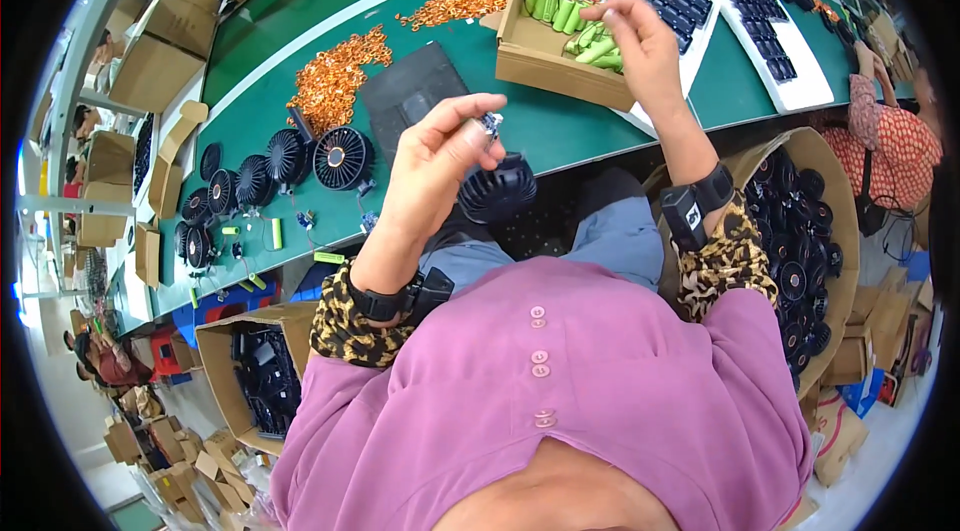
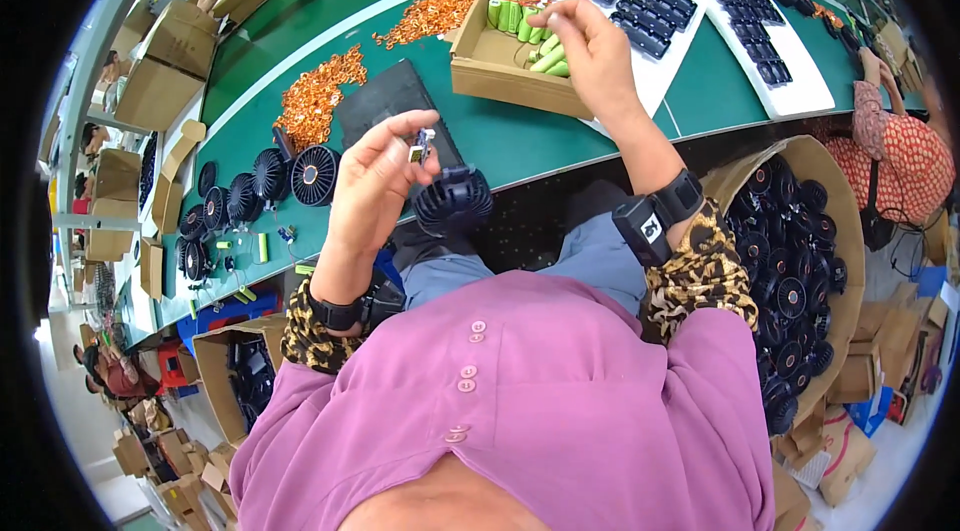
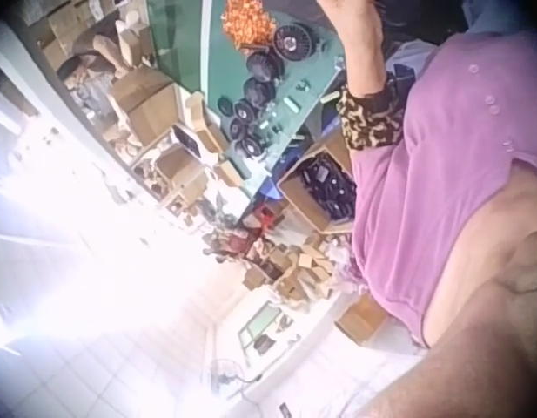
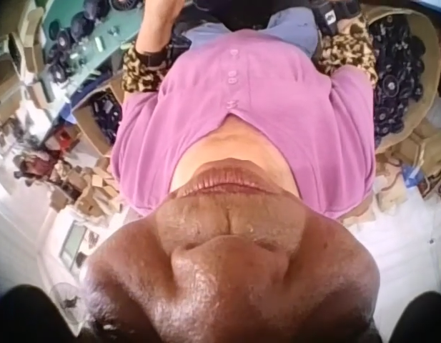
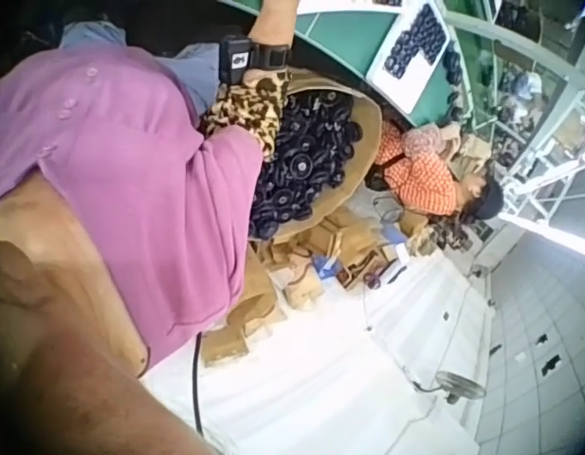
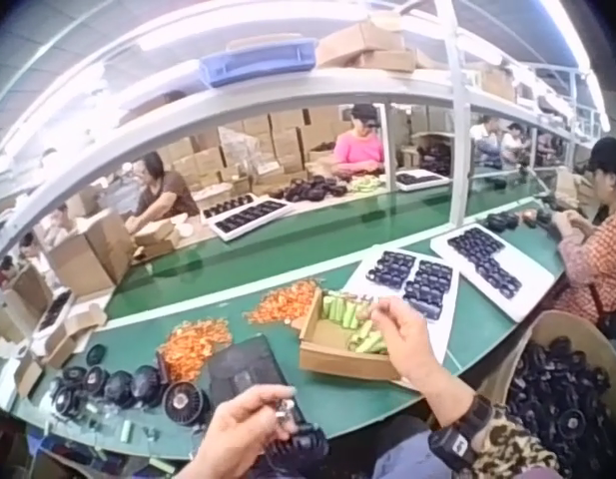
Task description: Assembling small handheld fans by connecting batteries and circuit boards to the motor housing at a workbench.
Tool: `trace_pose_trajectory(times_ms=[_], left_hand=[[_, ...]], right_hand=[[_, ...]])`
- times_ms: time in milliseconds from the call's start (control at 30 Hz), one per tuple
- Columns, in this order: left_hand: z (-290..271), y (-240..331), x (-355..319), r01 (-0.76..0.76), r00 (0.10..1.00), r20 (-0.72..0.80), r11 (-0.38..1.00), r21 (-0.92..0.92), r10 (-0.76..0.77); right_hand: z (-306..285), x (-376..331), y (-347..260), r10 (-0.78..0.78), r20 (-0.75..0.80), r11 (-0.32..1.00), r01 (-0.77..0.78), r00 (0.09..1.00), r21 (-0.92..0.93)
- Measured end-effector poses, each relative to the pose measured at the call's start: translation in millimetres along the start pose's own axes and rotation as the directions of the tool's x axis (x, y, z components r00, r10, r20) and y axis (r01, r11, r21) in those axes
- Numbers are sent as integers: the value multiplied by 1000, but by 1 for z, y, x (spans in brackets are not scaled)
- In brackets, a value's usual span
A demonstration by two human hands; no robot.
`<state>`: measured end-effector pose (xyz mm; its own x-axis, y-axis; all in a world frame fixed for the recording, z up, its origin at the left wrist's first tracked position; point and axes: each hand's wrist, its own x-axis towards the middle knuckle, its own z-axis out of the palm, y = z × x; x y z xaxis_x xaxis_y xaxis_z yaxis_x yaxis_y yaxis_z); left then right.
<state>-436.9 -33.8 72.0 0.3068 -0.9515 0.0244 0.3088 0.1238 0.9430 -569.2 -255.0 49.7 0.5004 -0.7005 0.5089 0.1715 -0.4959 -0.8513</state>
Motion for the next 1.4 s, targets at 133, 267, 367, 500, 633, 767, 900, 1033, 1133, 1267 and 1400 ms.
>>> trace_pose_trajectory(times_ms=[133, 267, 367, 500, 633, 767, 900, 1033, 1133, 1267, 1400], left_hand=[[-2, -5, 0, -156, 987, 65, 950, 271, 144], [7, -1, 5, -169, 982, -40, 958, 233, 183], [8, -2, 11, -214, 962, -99, 929, 301, 253], [13, -5, 11, -247, 953, -97, 921, 301, 287], [15, -8, 8, -242, 955, -89, 914, 325, 284], [17, -7, 6, -234, 958, -83, 913, 334, 276], [18, -8, 4, -244, 953, -84, 901, 359, 292], [17, -10, 4, -322, 916, -40, 791, 520, 399], [14, -11, 10, -445, 827, 79, 563, 697, 556], [18, -7, 10, -496, 737, 195, 323, 806, 647], [17, -7, 2, -470, 716, 181, 274, 839, 674]], right_hand=[[5, 8, -19, 58, 88, 897, -91, 994, 433], [15, -19, -54, 50, 268, 908, -155, 962, 389], [24, -42, -65, 263, 517, 784, -493, 815, 377], [37, -60, -65, 305, 532, 747, -545, 790, 381], [43, -62, -63, 297, 504, 752, -524, 811, 400], [43, -63, -64, 283, 493, 770, -502, 823, 395], [43, -64, -66, 305, 502, 776, -516, 809, 361], [44, -67, -62, 309, 496, 731, -537, 811, 422], [44, -69, -63, 310, 489, 695, -545, 816, 469], [49, -73, -64, 334, 422, 680, -525, 843, 512], [54, -73, -65, 357, 423, 748, -526, 833, 404]])
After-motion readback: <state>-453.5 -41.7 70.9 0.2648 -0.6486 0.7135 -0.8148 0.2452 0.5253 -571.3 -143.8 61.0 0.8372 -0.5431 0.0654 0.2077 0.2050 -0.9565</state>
